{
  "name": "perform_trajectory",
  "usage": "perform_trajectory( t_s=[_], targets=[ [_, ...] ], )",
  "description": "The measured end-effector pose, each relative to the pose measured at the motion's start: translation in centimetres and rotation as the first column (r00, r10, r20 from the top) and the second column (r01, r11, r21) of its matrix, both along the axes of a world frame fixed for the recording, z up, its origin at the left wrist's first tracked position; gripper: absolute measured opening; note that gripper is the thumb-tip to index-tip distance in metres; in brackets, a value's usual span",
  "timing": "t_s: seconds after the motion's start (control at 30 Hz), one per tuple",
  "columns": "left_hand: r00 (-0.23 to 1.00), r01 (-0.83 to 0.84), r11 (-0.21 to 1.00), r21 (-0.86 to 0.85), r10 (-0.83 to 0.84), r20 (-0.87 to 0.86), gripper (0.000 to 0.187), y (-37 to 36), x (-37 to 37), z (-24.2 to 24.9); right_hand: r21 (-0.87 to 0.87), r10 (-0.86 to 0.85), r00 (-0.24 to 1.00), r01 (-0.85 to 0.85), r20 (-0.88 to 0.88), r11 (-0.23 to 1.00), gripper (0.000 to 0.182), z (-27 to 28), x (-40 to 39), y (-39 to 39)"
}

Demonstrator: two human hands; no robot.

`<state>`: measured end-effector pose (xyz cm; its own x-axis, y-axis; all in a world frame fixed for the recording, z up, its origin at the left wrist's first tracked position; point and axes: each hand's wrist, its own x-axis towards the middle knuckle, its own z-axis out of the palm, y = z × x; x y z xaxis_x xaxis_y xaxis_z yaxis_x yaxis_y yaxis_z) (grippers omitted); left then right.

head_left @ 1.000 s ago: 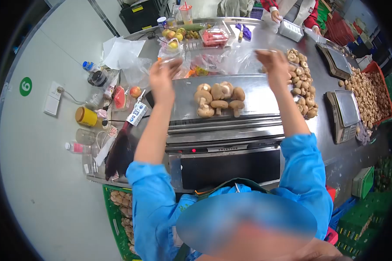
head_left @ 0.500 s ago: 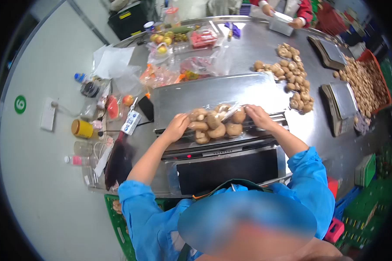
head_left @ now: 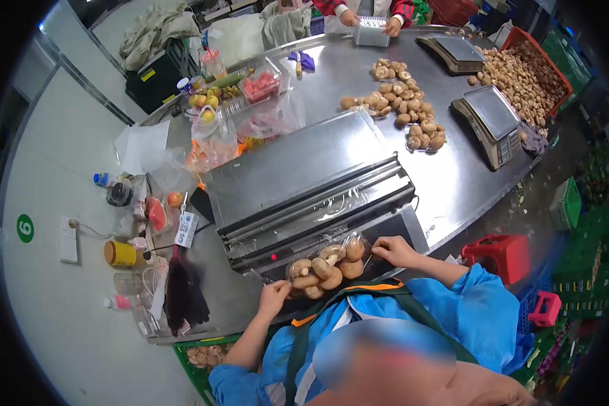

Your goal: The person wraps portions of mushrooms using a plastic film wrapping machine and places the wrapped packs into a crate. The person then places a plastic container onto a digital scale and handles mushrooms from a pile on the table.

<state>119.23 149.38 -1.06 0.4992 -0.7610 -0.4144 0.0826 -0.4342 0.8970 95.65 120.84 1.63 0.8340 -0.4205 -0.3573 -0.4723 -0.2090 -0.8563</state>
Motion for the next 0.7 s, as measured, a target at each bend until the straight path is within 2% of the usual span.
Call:
perform_trajectory(
  t_s=[0.03, 0.07, 0.13, 0.17, 0.2, 0.23, 0.27, 0.3, 0.33, 0.37, 0.4, 0.47, 0.53, 0.6, 0.7],
  targets=[
    [0.997, -0.025, 1.000, -0.015, 0.026, 0.076, 0.031, 0.6, -0.5, 0.4, 0.204, -0.122, 0.992, 0.116, 0.020, 0.972, 0.016, -1.4, -1.2, 0.9],
    [0.959, -0.222, 0.975, -0.005, 0.218, -0.182, 0.032, 0.8, -1.3, 0.7, 0.396, -0.242, 0.970, 0.217, 0.015, 0.892, 0.019, -2.6, -2.0, 1.4],
    [0.816, -0.388, 0.921, -0.037, 0.325, -0.478, 0.035, 1.0, -2.8, 2.2, 0.447, -0.357, 0.932, 0.347, -0.064, 0.825, 0.026, -0.6, -2.7, 2.1],
    [0.762, -0.400, 0.915, -0.051, 0.301, -0.573, 0.038, 2.1, -3.4, 2.4, 0.547, -0.368, 0.929, 0.326, -0.035, 0.771, 0.029, -0.5, -4.1, 1.4],
    [0.736, -0.345, 0.939, -0.007, 0.266, -0.623, 0.041, 4.2, -4.1, 1.6, 0.566, -0.333, 0.939, 0.318, -0.080, 0.760, 0.031, 1.1, -5.4, 1.1],
    [0.829, -0.202, 0.977, 0.064, 0.206, -0.519, 0.042, 6.2, -5.2, 0.5, 0.531, -0.313, 0.937, 0.345, -0.152, 0.774, 0.031, 1.6, -6.7, 1.7],
    [0.865, -0.155, 0.954, 0.259, 0.257, -0.430, 0.044, 8.1, -6.5, -1.7, 0.473, -0.222, 0.932, 0.338, -0.285, 0.813, 0.027, 0.2, -8.6, 2.3],
    [0.906, -0.042, 0.982, 0.186, 0.116, -0.406, 0.045, 10.3, -7.4, -6.0, 0.490, -0.159, 0.932, 0.311, -0.327, 0.814, 0.028, -2.5, -10.0, 3.5],
    [0.839, -0.043, 0.992, 0.120, 0.101, -0.535, 0.045, 11.1, -8.2, -10.8, 0.505, -0.101, 0.924, 0.291, -0.369, 0.813, 0.030, -5.5, -10.7, 4.3],
    [0.766, -0.053, 0.998, 0.040, 0.066, -0.640, 0.042, 9.0, -9.2, -11.0, 0.528, -0.170, 0.937, 0.316, -0.306, 0.788, 0.031, -8.7, -9.8, 5.4],
    [0.661, -0.065, 0.997, -0.037, 0.015, -0.750, 0.039, 5.5, -10.1, -9.0, 0.555, -0.235, 0.940, 0.336, -0.247, 0.761, 0.032, -10.6, -8.5, 7.5],
    [0.438, -0.087, 0.980, -0.181, -0.126, -0.890, 0.033, 0.2, -11.8, -5.8, 0.655, -0.116, 0.975, 0.212, -0.188, 0.725, 0.030, -8.9, -4.2, 8.8],
    [0.297, -0.099, 0.947, -0.305, -0.264, -0.917, 0.028, -2.7, -12.8, -2.0, 0.647, 0.032, 0.997, 0.024, -0.075, 0.762, 0.032, -7.0, -1.5, 9.6],
    [0.236, -0.109, 0.907, -0.406, -0.374, -0.897, 0.024, -3.7, -13.5, 2.0, 0.607, 0.175, 0.985, -0.143, 0.007, 0.782, 0.036, -4.5, -0.5, 9.2],
    [0.252, -0.170, 0.850, -0.498, -0.451, -0.856, 0.023, -3.4, -14.6, 7.6, 0.478, 0.419, 0.903, -0.411, 0.095, 0.776, 0.047, -0.3, -0.1, 7.3]
  ],
)
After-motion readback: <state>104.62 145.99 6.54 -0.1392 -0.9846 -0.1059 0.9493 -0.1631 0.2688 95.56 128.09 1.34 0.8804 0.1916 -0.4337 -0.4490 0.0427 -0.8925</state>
